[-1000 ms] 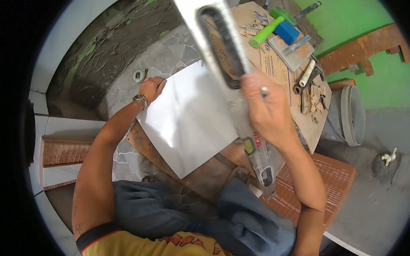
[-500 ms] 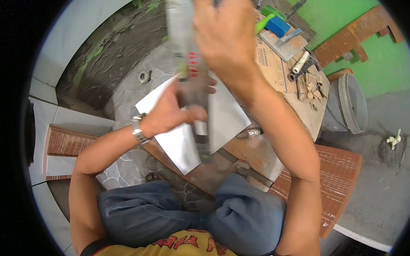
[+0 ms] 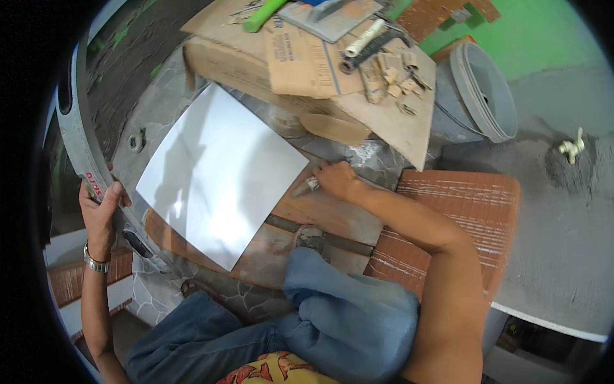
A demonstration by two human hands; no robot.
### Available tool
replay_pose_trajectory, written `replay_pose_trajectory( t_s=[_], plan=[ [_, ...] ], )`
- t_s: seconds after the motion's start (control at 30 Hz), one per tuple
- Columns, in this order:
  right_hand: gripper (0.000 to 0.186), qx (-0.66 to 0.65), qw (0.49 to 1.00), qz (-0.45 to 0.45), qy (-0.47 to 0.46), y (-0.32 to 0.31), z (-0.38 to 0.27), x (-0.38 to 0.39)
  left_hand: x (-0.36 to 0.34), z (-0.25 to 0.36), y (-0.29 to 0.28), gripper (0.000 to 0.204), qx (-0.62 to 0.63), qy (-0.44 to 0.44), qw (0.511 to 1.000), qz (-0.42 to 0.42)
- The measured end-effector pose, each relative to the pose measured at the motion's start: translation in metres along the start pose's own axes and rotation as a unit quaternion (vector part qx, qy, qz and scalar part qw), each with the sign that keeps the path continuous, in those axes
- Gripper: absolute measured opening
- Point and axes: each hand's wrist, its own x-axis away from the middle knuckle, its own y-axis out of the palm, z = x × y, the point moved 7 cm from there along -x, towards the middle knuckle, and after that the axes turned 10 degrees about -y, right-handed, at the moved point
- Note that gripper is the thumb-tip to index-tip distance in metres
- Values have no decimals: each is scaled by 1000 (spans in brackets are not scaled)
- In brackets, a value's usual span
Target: The person measures white floor tiles with a measuring tape, marks them with a pen, and checks the alignment against a wall using a spirit level.
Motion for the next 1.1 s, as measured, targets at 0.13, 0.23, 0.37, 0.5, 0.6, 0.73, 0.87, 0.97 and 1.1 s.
replay_pose_trajectory(
  t_s=[0.13,0.23,0.37,0.5,0.6,0.73,0.87,0.97,1.1],
  plan=[
    [48,-28,998,-49,-9,21,16,27,-8,13,4,38,26,12,1000,13],
    [47,29,998,-50,-2,55,39,65,-9,18,0,38,41,33,999,0],
    [47,27,992,-117,31,75,55,91,-3,17,-22,39,-11,22,999,27],
    [42,-49,985,-159,48,36,42,65,11,10,-29,37,-3,3,999,37],
    [34,-155,978,-93,105,22,38,23,12,9,-30,35,-3,-3,999,39],
    [29,-299,924,184,150,-2,33,-48,3,14,-21,32,28,-17,998,52],
    [32,-265,910,258,187,-7,8,-81,7,19,-30,26,36,-27,997,66],
    [42,-325,897,235,188,-1,7,-77,11,22,-35,28,37,-26,996,78],
    [34,-352,883,262,166,-5,-17,-67,19,11,-39,30,34,-13,997,69]
  ],
)
